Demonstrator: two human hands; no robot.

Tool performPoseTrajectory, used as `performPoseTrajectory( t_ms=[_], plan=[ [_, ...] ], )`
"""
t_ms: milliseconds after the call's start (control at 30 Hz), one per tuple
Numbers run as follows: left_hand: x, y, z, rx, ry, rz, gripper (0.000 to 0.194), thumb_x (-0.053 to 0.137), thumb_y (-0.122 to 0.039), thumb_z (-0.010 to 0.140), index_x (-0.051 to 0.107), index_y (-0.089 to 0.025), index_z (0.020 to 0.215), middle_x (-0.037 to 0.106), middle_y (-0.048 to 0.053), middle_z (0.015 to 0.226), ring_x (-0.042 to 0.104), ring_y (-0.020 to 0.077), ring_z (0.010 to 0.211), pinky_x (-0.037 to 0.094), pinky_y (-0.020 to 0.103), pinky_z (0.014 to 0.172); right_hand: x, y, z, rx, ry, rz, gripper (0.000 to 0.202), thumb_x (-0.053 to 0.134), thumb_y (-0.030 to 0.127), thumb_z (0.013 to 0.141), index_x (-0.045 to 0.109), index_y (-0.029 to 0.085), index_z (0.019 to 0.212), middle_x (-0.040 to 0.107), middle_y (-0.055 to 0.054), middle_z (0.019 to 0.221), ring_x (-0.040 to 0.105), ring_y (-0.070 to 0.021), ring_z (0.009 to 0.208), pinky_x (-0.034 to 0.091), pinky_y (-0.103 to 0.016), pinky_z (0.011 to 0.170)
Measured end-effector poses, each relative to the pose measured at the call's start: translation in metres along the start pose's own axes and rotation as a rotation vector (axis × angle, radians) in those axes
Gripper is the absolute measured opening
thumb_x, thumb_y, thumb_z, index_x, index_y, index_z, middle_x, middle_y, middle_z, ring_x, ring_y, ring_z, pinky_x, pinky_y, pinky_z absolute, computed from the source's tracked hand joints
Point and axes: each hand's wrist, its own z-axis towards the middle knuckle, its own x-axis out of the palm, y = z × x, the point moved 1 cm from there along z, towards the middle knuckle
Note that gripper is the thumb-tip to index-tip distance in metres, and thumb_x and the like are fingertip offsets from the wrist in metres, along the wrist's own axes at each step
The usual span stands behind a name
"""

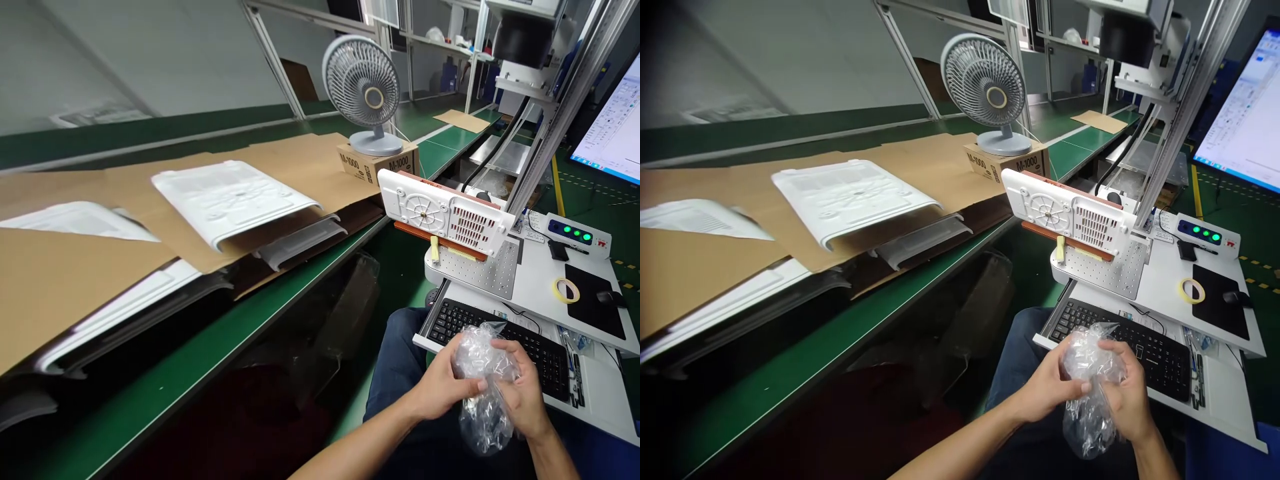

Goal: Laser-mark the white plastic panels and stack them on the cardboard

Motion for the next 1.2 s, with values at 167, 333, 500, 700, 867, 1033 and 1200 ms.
performPoseTrajectory(
  t_ms=[167, 333, 500, 700, 867, 1033, 1200],
  plan=[
    [-0.009, -0.013, 0.003, 0.037, -0.248, 0.139, 0.048, 0.105, -0.032, 0.066, 0.075, -0.017, 0.099, 0.075, 0.004, 0.095, 0.067, 0.02, 0.085, 0.053, 0.031, 0.08, -0.012, 0.007, 0.006, 0.048, 0.088, 0.036, 0.052, 0.088, 0.031, 0.088, 0.076, 0.033, 0.138, 0.068, -0.008, 0.15, 0.07, -0.0311, 0.126, 0.06, -0.041, 0.106],
    [-0.031, -0.024, 0.003, 0.135, -0.39, 0.288, 0.039, 0.097, -0.029, 0.075, 0.076, -0.02, 0.106, 0.076, 0.004, 0.098, 0.069, 0.0225, 0.088, 0.054, 0.032, 0.081, -0.037, 0.012, 0.011, 0.049, 0.055, 0.215, 0.05, 0.07, 0.058, 0.107, 0.068, 0.037, 0.152, 0.046, -0.01, 0.172, 0.047, -0.0392, 0.156, 0.038, -0.064, 0.13],
    [-0.015, -0.009, 0.009, 0.129, -0.267, 0.279, 0.039, 0.095, -0.028, 0.078, 0.074, -0.021, 0.111, 0.078, 0.005, 0.103, 0.071, 0.0239, 0.093, 0.056, 0.033, 0.085, -0.013, 0.0, 0.016, 0.075, 0.225, 0.105, 0.125, 0.102, 0.058, 0.08, 0.023, 0.042, 0.176, 0.032, -0.012, 0.179, 0.039, -0.0384, 0.161, 0.041, -0.059, 0.129],
    [-0.016, -0.017, 0.015, 0.063, 0.061, 0.263, 0.046, 0.09, -0.022, 0.081, 0.07, -0.021, 0.123, 0.075, 0.008, 0.116, 0.07, 0.025, 0.105, 0.056, 0.038, 0.095, 0.011, -0.001, 0.03, 0.107, 0.252, -0.095, 0.09, 0.108, 0.041, 0.073, 0.061, 0.027, 0.149, 0.07, -0.011, 0.143, 0.071, -0.0329, 0.125, 0.057, -0.042, 0.111],
    [-0.065, -0.034, 0.013, -0.054, 0.156, 0.28, 0.059, 0.092, -0.026, 0.082, 0.067, -0.024, 0.136, 0.073, 0.011, 0.128, 0.071, 0.0255, 0.11, 0.06, 0.041, 0.096, -0.017, -0.006, 0.041, 0.096, 0.14, -0.232, 0.056, 0.103, 0.04, 0.075, 0.079, 0.023, 0.123, 0.08, -0.01, 0.117, 0.076, -0.0338, 0.103, 0.062, -0.041, 0.092],
    [-0.13, -0.065, 0.024, 0.03, -0.168, 0.36, 0.035, 0.091, -0.047, 0.086, 0.074, -0.02, 0.101, 0.078, 0.01, 0.109, 0.073, 0.0258, 0.103, 0.06, 0.042, 0.094, -0.06, -0.021, 0.068, 0.063, -0.182, -0.262, 0.049, 0.102, 0.046, 0.064, 0.083, 0.02, 0.102, 0.081, -0.013, 0.102, 0.077, -0.0378, 0.091, 0.064, -0.05, 0.087],
    [-0.203, -0.109, 0.063, 0.14, -0.496, 0.545, 0.047, 0.087, -0.066, 0.081, 0.076, -0.02, 0.083, 0.078, 0.007, 0.089, 0.07, 0.0257, 0.082, 0.059, 0.042, 0.082, -0.074, -0.014, 0.116, 0.015, -0.326, -0.151, 0.06, 0.102, 0.048, 0.064, 0.082, 0.021, 0.114, 0.08, -0.014, 0.119, 0.076, -0.0393, 0.111, 0.057, -0.06, 0.112]
  ],
)
